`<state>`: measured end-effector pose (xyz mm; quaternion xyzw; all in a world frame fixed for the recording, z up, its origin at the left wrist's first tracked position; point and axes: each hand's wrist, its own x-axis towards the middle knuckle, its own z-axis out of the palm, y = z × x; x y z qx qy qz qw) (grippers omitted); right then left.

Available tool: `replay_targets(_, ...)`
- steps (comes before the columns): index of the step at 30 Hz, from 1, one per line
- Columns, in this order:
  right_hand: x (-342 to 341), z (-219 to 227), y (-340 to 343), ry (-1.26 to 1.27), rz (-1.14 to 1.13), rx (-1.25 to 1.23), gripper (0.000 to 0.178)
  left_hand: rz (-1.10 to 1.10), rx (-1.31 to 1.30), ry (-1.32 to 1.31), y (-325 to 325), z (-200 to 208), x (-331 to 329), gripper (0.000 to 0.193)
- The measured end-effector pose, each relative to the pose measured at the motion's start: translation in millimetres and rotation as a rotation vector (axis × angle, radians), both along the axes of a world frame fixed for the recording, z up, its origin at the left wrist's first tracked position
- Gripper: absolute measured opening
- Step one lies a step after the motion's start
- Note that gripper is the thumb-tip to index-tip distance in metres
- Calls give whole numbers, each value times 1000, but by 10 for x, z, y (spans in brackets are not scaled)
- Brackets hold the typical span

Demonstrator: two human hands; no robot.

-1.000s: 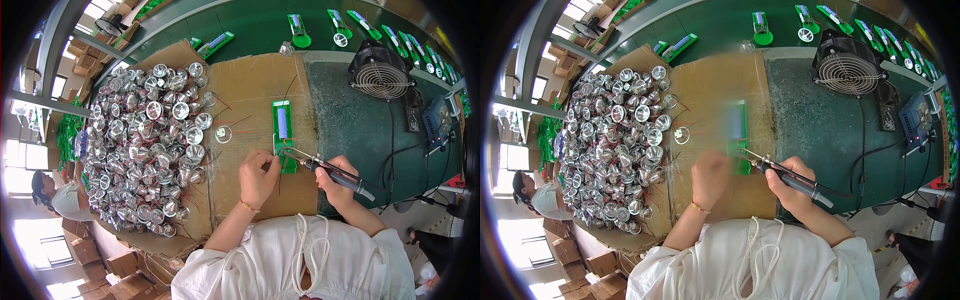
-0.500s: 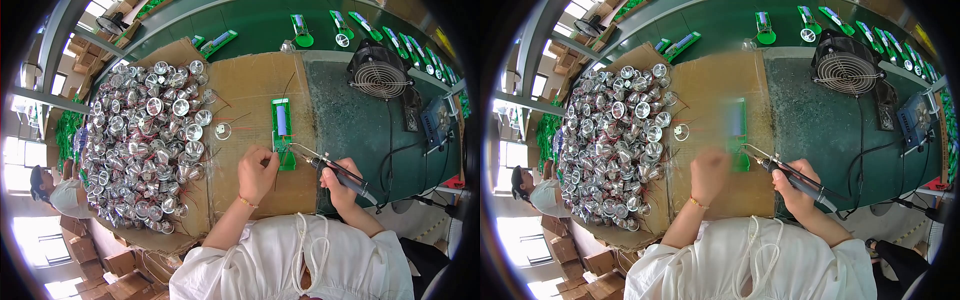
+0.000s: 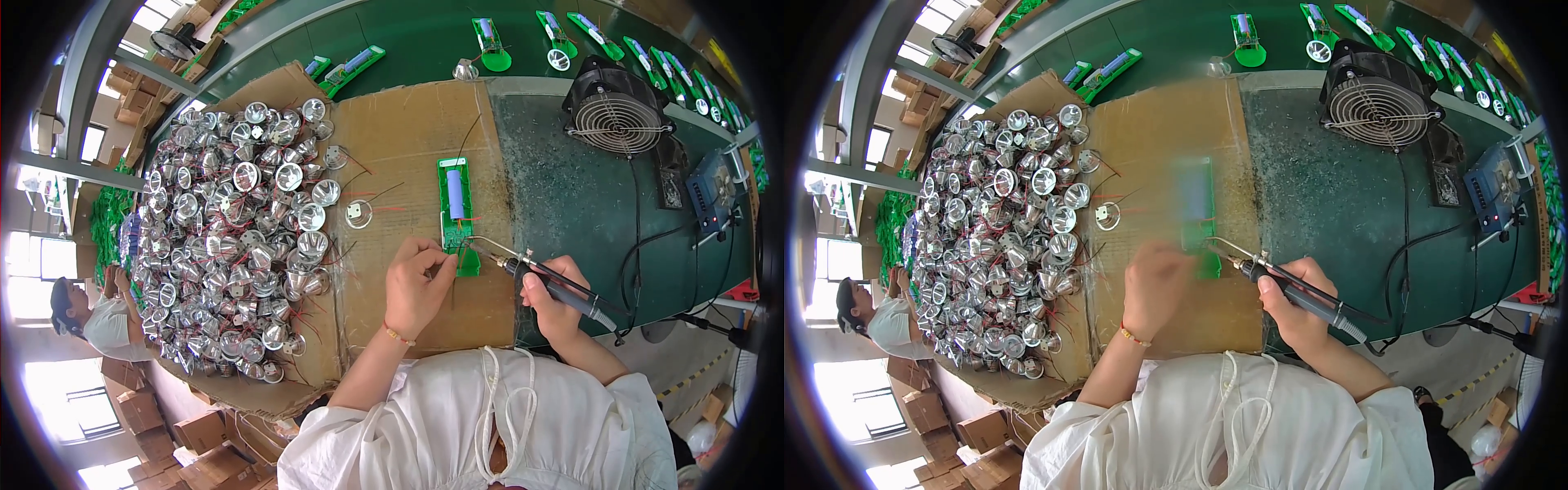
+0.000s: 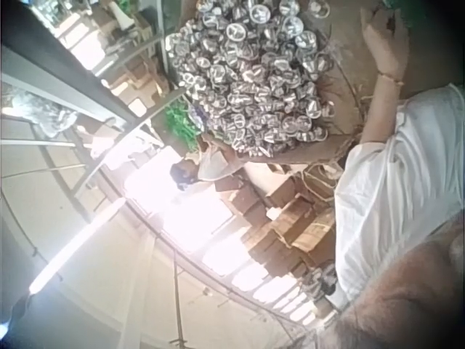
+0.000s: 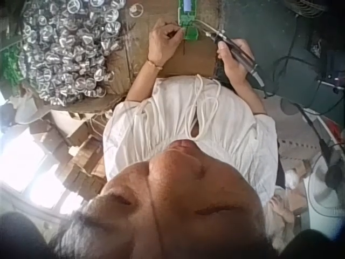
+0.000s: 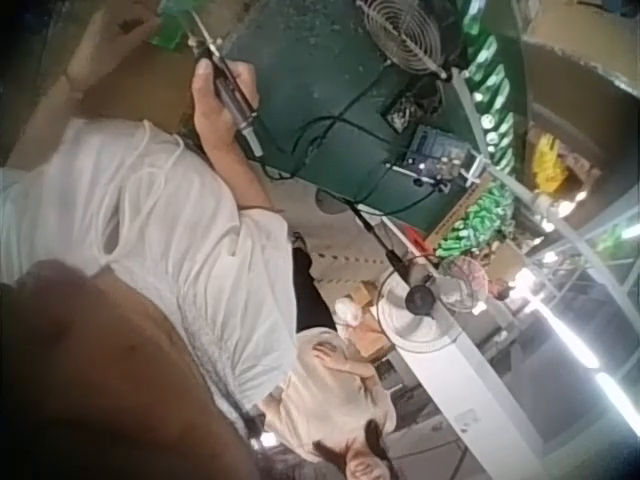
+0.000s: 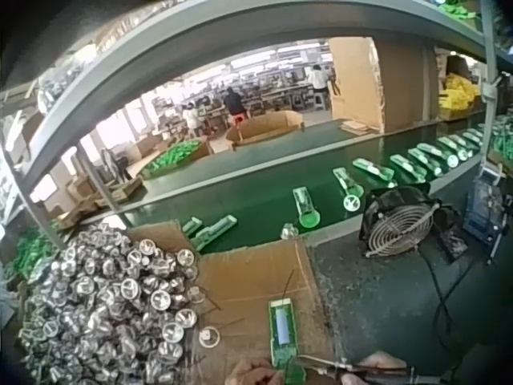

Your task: The recorder is soldering wires to a circuit board for bulb assembly.

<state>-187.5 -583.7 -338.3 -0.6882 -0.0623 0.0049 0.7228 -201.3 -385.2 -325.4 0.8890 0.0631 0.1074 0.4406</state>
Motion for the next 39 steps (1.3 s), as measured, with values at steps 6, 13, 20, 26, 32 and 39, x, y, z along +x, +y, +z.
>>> replay_targets(6,-14,-37,2,-6,1,-19,16,9,-12,6,-20,-25,11,10)
replay_targets(13,-19,-45,-16,-82,41,-125,16,28,-11,-12,-14,-76,32,9)
replay_targets(20,31,21,-33,-69,1,15,13,22,17,-20,5,-41,79,10)
replay_targets(26,16,-41,-48,-15,-33,48,16,22,41,-15,1,-78,33,10)
replay_targets(32,61,-154,-137,-33,-88,22,15,2,30,24,9,-4,-12,9)
replay_targets(39,215,-222,-137,47,-117,87,14,1,-4,194,164,156,51,15)
